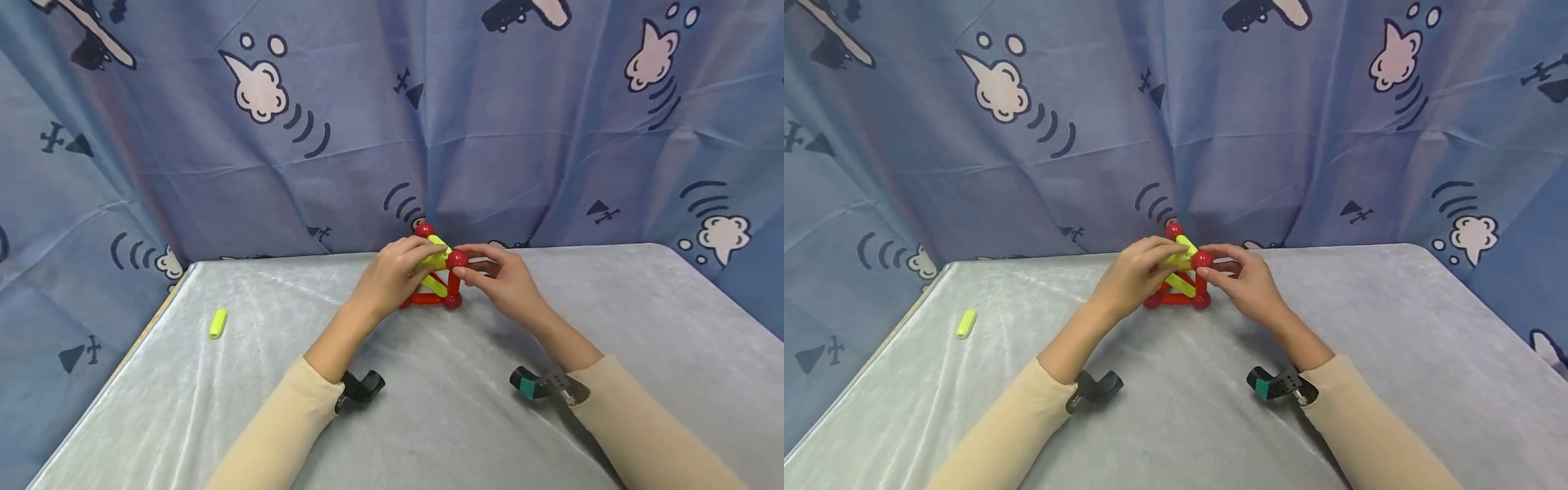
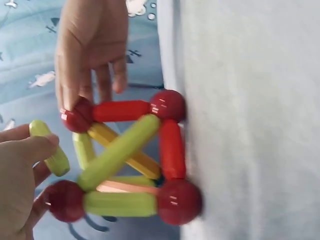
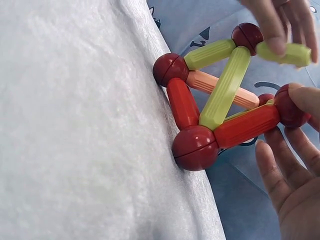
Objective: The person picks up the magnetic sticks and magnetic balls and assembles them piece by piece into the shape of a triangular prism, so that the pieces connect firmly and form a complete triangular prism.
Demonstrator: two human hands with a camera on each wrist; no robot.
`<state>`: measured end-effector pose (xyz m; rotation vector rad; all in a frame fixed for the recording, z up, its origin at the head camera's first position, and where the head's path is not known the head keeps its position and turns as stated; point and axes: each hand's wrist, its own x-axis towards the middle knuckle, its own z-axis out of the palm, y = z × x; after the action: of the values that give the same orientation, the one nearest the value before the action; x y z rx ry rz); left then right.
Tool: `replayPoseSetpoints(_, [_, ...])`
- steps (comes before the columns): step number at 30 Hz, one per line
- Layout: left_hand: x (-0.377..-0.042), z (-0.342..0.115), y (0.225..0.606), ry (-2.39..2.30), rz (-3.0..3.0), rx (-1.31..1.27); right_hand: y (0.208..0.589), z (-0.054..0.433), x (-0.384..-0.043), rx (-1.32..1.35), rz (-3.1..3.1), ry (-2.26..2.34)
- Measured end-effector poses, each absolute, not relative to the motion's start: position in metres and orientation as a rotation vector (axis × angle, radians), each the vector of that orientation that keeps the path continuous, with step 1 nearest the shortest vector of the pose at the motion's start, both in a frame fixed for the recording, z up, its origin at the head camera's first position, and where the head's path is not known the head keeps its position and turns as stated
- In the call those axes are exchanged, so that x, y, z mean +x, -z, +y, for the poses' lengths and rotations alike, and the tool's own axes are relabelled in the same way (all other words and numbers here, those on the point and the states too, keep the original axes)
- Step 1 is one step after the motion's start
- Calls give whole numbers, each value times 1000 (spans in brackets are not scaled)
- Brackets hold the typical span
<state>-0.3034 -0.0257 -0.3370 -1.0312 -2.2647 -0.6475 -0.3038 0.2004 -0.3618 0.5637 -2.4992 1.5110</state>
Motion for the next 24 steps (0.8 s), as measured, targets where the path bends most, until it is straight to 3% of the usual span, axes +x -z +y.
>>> replayPoseSetpoints(24, [-298,-15,345,181,-2370,-827,362,197,-302,605,-2482,-1528])
